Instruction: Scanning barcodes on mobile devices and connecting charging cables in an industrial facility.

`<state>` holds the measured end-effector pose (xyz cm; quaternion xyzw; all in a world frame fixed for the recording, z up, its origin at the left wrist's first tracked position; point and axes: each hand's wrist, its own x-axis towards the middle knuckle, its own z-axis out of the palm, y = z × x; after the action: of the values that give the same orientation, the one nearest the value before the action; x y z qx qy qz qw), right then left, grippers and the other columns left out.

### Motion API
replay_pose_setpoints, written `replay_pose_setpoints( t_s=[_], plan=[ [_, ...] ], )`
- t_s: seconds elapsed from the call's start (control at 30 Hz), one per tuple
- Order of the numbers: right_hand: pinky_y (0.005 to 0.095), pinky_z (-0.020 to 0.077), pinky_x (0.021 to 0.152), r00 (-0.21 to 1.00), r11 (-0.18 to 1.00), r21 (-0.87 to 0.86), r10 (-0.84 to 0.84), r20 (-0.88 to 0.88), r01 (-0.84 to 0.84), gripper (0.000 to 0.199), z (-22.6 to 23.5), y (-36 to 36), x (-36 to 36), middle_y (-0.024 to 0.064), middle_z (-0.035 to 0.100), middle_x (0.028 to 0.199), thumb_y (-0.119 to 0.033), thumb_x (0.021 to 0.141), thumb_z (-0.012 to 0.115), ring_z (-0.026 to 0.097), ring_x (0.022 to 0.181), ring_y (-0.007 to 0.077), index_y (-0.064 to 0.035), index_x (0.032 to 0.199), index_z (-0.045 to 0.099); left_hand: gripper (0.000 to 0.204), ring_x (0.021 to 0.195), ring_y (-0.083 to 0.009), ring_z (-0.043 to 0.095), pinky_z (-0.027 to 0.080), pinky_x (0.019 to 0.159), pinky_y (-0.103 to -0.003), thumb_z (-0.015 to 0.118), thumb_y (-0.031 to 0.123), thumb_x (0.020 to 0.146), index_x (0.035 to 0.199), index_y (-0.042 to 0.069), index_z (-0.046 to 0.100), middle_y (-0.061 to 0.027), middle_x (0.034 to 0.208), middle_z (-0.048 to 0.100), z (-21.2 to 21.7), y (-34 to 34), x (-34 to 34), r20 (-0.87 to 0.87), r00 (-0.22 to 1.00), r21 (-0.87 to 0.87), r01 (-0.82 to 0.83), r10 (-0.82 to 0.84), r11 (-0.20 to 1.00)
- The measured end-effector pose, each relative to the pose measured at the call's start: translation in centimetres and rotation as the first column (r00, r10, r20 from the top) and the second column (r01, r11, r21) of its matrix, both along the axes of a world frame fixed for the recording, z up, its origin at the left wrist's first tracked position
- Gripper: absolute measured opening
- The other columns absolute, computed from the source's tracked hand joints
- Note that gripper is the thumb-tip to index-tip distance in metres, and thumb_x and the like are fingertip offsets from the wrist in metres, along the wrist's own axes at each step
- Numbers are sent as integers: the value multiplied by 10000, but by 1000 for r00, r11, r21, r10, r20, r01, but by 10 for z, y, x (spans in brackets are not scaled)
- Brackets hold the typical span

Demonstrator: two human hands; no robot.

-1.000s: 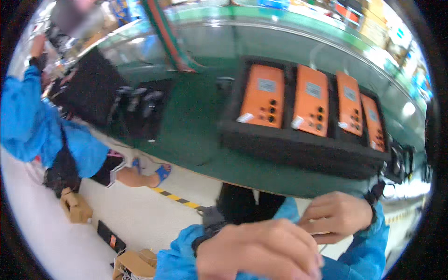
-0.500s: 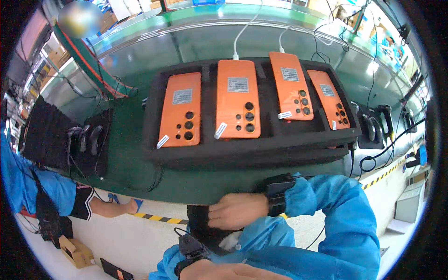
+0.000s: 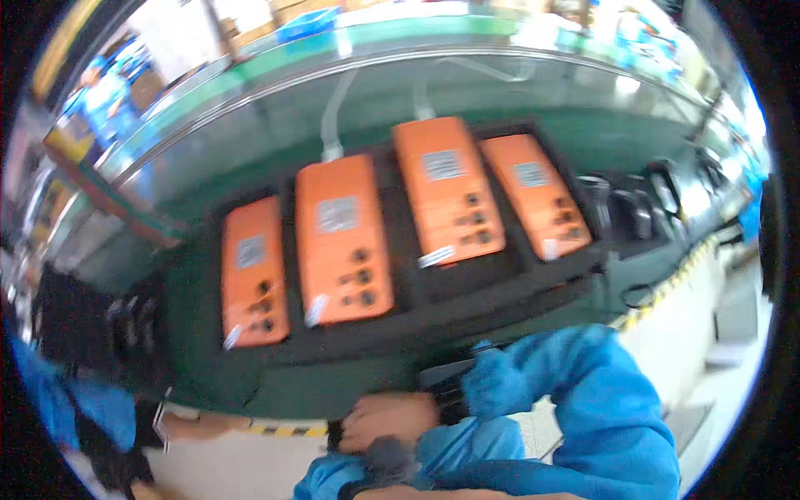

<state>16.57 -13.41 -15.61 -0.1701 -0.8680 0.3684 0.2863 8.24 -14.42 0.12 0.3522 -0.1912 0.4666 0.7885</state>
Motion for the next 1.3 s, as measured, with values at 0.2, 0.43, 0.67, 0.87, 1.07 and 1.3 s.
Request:
replay_pose_setpoints(
  t_s=[0.2, 0.43, 0.67, 0.87, 1.07, 1.3],
  plan=[
    [496, 441, 680, 879, 999, -40, -6, -477, -15, 280, -31, 12, -10, 180, 616, 845, -383, 851, 680, 575, 776, 362, -124, 950, 636, 441, 1026, -424, 624, 487, 875, -492, 482, 331, 970, 960, -47, 707, -275, 1024, 673, -5, 19, 5, -100, 995, -53, -21, 15, 998],
    [471, 391, 529, 886, 994, 76, 101, -452, -75, 236, 0, 24, -5, 191, 541, 652, -255, 806, 672, 526, 606, 418, -51, 742, 573, 398, 998, -405, 637, 501, 850, -473, 498, 285, 968, 960, -58, 698, -273, 1008, 674, -6, 29, 21, -117, 990, -52, 69, -74, 996],
    [448, 429, 539, 998, 981, 184, 60, -5, -58, 258, -4, 18, -7, 208, 583, 693, -277, 853, 617, 559, 629, 414, -43, 749, 583, 355, 971, -385, 650, 515, 826, -453, 515, 239, 967, 961, -69, 689, -270, 991, 676, 3, 27, 19, -105, 982, 16, 158, -156, 987],
    [434, 485, 618, 974, 1000, 0, -16, -224, 16, 257, 38, 3, 9, 217, 617, 768, -270, 866, 596, 607, 693, 370, -18, 837, 635, 318, 947, -369, 662, 527, 805, -437, 529, 200, 965, 961, -79, 682, -268, 977, 678, 28, 11, 5, -105, 973, 87, 215, -206, 973],
    [444, 501, 685, 995, 997, 74, -10, 101, 3, 211, 29, 10, 5, 219, 647, 869, -209, 795, 660, 634, 808, 364, -20, 889, 665, 281, 923, -352, 673, 539, 784, -420, 543, 161, 964, 962, -88, 674, -265, 963, 680, 40, 6, -24, -75, 981, 147, 188, -179, 971],
    [449, 498, 709, 992, 999, -32, 41, 119, -38, 222, 44, 6, 9, 214, 648, 892, -183, 756, 674, 629, 842, 375, -13, 898, 661, 239, 896, -333, 686, 553, 759, -400, 560, 115, 963, 962, -99, 665, -262, 947, 682, 56, -3, -51, -66, 996, 203, 79, -67, 976]
  ],
)
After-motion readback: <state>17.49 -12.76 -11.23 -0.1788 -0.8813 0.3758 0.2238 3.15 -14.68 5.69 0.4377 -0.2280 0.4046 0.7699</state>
